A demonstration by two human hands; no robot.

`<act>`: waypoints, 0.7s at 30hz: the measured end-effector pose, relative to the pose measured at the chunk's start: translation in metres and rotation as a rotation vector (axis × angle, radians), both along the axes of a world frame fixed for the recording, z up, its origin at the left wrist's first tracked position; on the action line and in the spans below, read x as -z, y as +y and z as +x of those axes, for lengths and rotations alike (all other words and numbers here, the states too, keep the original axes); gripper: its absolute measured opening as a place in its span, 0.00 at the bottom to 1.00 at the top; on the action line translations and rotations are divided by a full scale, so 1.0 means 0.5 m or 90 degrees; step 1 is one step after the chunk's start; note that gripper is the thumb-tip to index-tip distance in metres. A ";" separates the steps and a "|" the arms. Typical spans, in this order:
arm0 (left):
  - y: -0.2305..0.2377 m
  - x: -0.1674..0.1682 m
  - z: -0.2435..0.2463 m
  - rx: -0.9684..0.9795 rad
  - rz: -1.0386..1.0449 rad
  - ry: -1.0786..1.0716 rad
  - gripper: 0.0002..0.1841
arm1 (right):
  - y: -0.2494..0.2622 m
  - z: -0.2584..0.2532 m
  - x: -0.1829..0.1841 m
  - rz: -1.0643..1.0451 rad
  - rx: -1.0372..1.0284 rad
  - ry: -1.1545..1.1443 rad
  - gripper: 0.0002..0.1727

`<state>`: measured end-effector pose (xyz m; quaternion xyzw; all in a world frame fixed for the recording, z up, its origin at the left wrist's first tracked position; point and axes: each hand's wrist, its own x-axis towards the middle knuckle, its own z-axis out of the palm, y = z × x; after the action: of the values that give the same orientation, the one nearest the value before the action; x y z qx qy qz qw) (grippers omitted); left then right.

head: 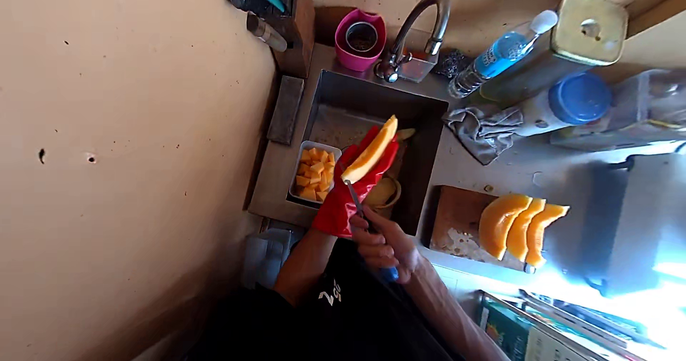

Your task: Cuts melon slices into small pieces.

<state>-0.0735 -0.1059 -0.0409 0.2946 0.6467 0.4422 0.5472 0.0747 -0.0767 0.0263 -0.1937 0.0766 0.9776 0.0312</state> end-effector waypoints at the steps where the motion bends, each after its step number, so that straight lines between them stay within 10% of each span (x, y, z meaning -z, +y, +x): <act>1: -0.005 -0.001 -0.018 -0.044 0.047 0.009 0.17 | -0.012 0.023 -0.021 0.022 -0.050 -0.014 0.23; 4: 0.000 -0.026 -0.099 -0.083 0.160 -0.069 0.26 | -0.010 0.109 -0.059 0.292 -0.201 -0.109 0.20; 7: -0.014 -0.007 -0.153 -0.152 0.144 0.000 0.32 | 0.046 0.077 -0.029 0.842 -0.244 -0.352 0.21; 10: -0.047 0.000 -0.166 -0.260 0.152 -0.315 0.22 | 0.106 -0.037 0.045 1.179 -0.287 -0.513 0.32; 13: -0.065 -0.006 -0.177 -0.342 0.101 -0.572 0.22 | 0.119 -0.117 0.095 1.254 -0.329 -0.523 0.33; 21: -0.068 0.021 -0.220 -0.327 0.118 -0.652 0.23 | 0.115 -0.176 0.180 1.136 -0.370 -0.473 0.34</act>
<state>-0.1833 -0.1397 -0.0515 -0.0764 0.3087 0.7016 0.6376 -0.0135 -0.0190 -0.0639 -0.4029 -0.7477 0.5252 -0.0525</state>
